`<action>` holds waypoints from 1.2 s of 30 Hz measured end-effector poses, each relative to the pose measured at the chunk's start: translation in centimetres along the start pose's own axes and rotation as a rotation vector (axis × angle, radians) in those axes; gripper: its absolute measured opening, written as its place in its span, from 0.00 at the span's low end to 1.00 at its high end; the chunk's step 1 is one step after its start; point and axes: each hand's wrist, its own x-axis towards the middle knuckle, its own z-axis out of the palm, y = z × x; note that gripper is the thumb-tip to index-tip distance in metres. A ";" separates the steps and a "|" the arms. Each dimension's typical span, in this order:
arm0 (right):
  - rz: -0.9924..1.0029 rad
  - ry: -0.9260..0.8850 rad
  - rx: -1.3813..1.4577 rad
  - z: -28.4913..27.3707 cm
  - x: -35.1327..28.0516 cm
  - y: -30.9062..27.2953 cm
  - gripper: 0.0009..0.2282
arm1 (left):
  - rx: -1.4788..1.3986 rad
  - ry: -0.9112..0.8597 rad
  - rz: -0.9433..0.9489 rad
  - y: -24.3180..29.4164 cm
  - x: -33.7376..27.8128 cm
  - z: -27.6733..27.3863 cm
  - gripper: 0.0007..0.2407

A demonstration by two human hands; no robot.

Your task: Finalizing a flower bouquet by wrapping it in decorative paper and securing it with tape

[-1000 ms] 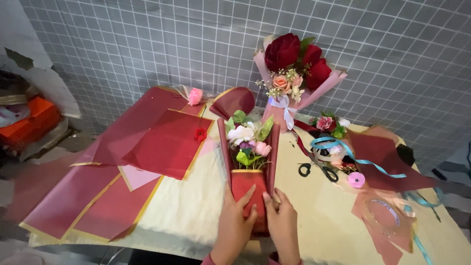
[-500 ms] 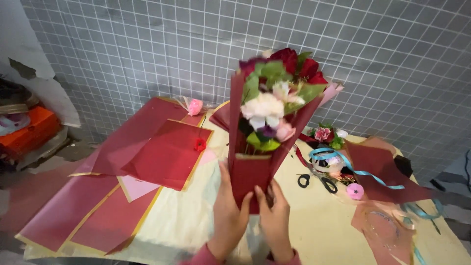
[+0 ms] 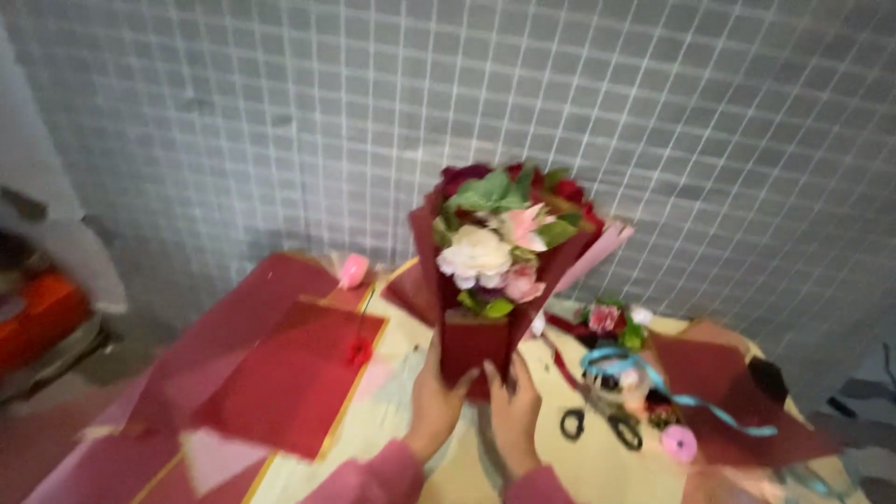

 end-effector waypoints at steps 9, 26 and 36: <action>0.316 -0.006 0.224 -0.6 -0.6 -4.0 0.23 | 0.016 -0.146 -0.004 -0.6 -0.3 -0.8 0.24; 0.412 -0.116 0.144 -0.7 -0.8 -3.5 0.19 | -0.261 -0.140 -0.265 1.0 -1.0 -0.5 0.23; 0.357 -0.127 0.095 -0.4 -0.6 -3.9 0.24 | -0.322 -0.146 -0.129 -1.9 -0.9 0.0 0.22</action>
